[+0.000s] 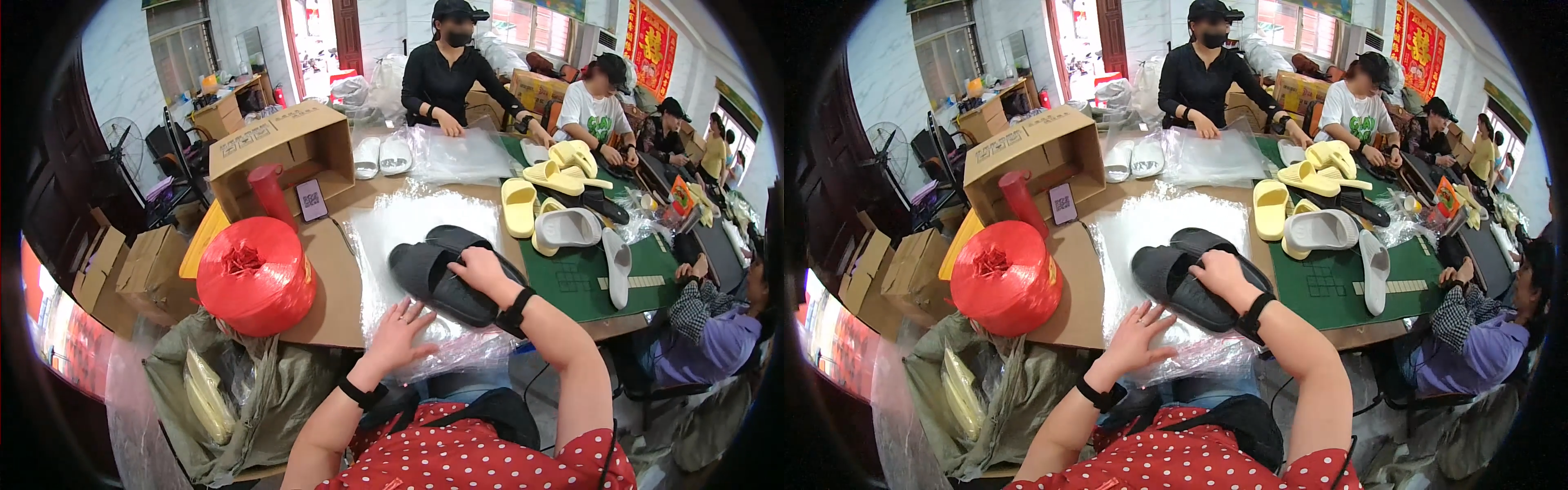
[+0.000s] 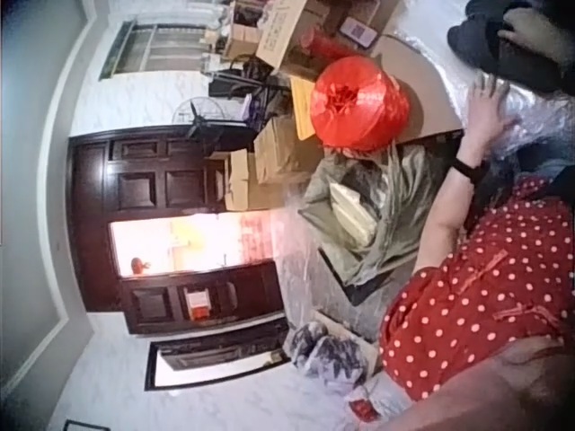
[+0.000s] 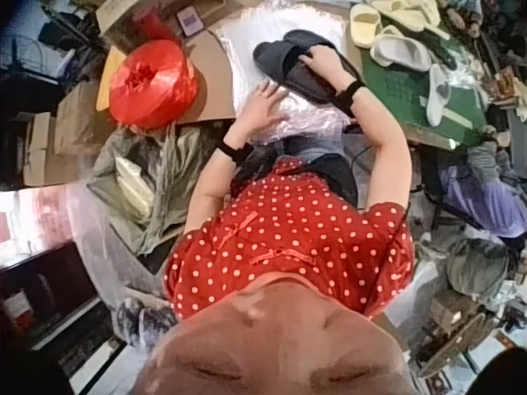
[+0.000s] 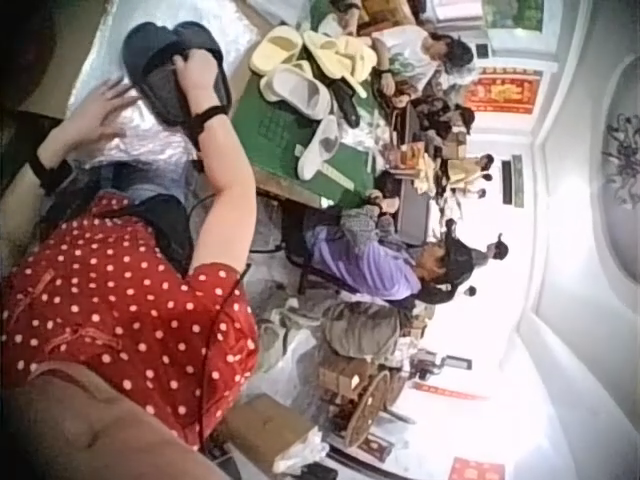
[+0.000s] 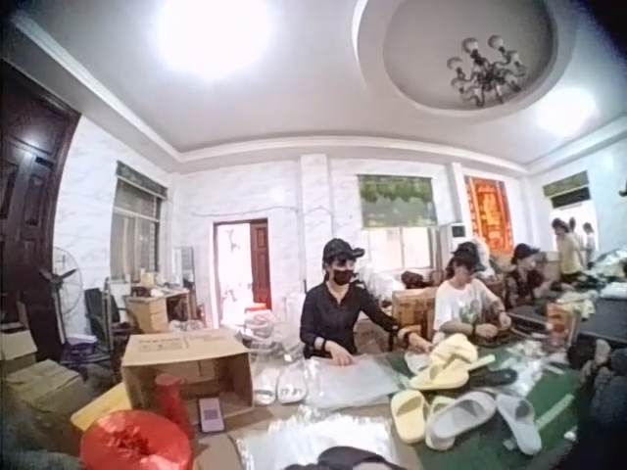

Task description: The recorder takes pairs of slides/sandals from a large bag and packs them into individual clear plastic bags.

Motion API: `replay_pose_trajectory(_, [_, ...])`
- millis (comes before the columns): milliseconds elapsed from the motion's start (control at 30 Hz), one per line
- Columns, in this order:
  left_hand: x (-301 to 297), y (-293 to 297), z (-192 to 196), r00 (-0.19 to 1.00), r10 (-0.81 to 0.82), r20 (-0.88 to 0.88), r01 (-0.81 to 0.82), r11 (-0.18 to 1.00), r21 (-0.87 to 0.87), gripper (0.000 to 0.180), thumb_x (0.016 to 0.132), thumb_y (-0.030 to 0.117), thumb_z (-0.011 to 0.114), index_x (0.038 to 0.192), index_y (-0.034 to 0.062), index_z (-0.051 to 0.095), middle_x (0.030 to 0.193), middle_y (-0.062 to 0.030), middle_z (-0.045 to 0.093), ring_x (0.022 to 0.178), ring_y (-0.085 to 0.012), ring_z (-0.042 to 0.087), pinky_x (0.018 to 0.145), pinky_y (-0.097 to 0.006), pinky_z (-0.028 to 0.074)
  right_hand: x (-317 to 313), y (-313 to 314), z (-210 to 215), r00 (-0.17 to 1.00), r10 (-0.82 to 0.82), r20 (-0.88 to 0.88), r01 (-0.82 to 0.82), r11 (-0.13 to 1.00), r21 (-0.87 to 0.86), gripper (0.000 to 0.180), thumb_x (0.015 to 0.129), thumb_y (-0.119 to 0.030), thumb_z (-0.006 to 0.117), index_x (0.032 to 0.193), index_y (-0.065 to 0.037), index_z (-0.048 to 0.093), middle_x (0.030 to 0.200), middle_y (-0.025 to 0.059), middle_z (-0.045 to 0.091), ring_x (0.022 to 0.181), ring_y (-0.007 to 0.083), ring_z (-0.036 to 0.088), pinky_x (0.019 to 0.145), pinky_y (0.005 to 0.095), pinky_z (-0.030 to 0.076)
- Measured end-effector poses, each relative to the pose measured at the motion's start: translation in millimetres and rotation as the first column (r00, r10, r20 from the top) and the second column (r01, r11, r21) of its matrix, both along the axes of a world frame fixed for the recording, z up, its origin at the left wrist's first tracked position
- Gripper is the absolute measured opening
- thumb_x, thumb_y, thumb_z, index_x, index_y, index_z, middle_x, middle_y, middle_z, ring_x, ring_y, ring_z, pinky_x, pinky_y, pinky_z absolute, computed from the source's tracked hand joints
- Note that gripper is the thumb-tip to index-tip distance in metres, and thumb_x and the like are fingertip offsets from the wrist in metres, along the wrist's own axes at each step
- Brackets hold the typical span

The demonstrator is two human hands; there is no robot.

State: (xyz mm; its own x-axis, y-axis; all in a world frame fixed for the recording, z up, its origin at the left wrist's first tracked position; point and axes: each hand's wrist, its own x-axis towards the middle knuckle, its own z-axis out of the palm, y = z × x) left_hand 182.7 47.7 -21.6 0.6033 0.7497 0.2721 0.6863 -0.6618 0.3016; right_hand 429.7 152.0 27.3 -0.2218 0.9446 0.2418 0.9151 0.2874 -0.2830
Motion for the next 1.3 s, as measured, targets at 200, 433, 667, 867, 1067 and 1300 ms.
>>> replay_pose_trajectory(200, [-15, 8, 9, 0.997, -0.056, -0.050, 0.050, 0.993, -0.110, 0.070, 0.080, 0.056, 0.067, 0.139, 0.0193, 0.053, 0.151, -0.0171, 0.040, 0.140, -0.0426, 0.032, 0.116, -0.051, 0.024, 39, -32, 8, 0.978, -0.186, -0.097, 0.190, 0.981, 0.036, 0.042, 0.080, -0.040, 0.067, 0.071, 0.001, 0.066, 0.071, 0.0231, 0.063, 0.075, 0.0408, 0.064, 0.072, 0.0480, 0.052])
replay_pose_trajectory(433, [-22, 16, 1, 0.993, -0.120, 0.001, 0.120, 0.987, -0.104, 0.072, 0.078, 0.052, 0.071, 0.138, 0.0160, 0.053, 0.151, -0.0170, 0.040, 0.141, -0.0431, 0.029, 0.117, -0.052, 0.022, 0, -63, -21, 0.982, -0.047, -0.182, 0.060, 0.996, 0.068, 0.047, 0.083, -0.037, 0.072, 0.091, 0.007, 0.056, 0.098, 0.0304, 0.056, 0.090, 0.0468, 0.060, 0.084, 0.0486, 0.050])
replay_pose_trajectory(667, [-16, 5, 5, 0.998, -0.067, -0.010, 0.066, 0.997, -0.042, 0.062, 0.083, 0.049, 0.067, 0.136, 0.0194, 0.055, 0.150, -0.0153, 0.042, 0.140, -0.0403, 0.033, 0.116, -0.050, 0.025, 17, -42, -29, 0.991, -0.117, -0.066, 0.120, 0.992, 0.049, 0.038, 0.088, -0.037, 0.063, 0.086, 0.001, 0.061, 0.084, 0.0223, 0.066, 0.081, 0.0419, 0.065, 0.074, 0.0505, 0.052])
replay_pose_trajectory(867, [-17, 8, 9, 0.999, 0.039, 0.022, -0.039, 0.999, -0.006, 0.046, 0.091, 0.040, 0.058, 0.132, 0.0189, 0.057, 0.145, -0.0178, 0.046, 0.138, -0.0403, 0.037, 0.114, -0.052, 0.027, 72, -62, -19, 0.869, -0.332, -0.366, 0.403, 0.905, 0.136, 0.036, 0.087, -0.028, 0.067, 0.074, 0.005, 0.057, 0.076, 0.0269, 0.062, 0.076, 0.0456, 0.062, 0.068, 0.0498, 0.048])
replay_pose_trajectory(1067, [-9, 9, 33, 0.988, -0.095, 0.123, 0.091, 0.995, 0.038, 0.060, 0.085, 0.038, 0.065, 0.133, 0.0043, 0.052, 0.144, -0.0202, 0.046, 0.136, -0.0408, 0.038, 0.114, -0.051, 0.029, 96, -128, -4, 0.604, -0.231, -0.763, 0.531, 0.830, 0.169, 0.032, 0.096, -0.022, 0.063, 0.081, 0.006, 0.058, 0.066, 0.0075, 0.059, 0.061, 0.0171, 0.052, 0.057, 0.0368, 0.040])
replay_pose_trajectory(1300, [13, -4, 16, 0.994, -0.111, 0.016, 0.111, 0.994, -0.010, 0.052, 0.084, 0.036, 0.068, 0.128, 0.0088, 0.060, 0.139, -0.0167, 0.052, 0.129, -0.0371, 0.048, 0.107, -0.045, 0.040, 112, -189, -14, 0.276, -0.132, -0.952, 0.389, 0.921, -0.015, 0.024, 0.101, -0.014, 0.053, 0.115, 0.005, 0.057, 0.107, 0.0071, 0.065, 0.095, 0.0132, 0.058, 0.084, 0.0251, 0.044])
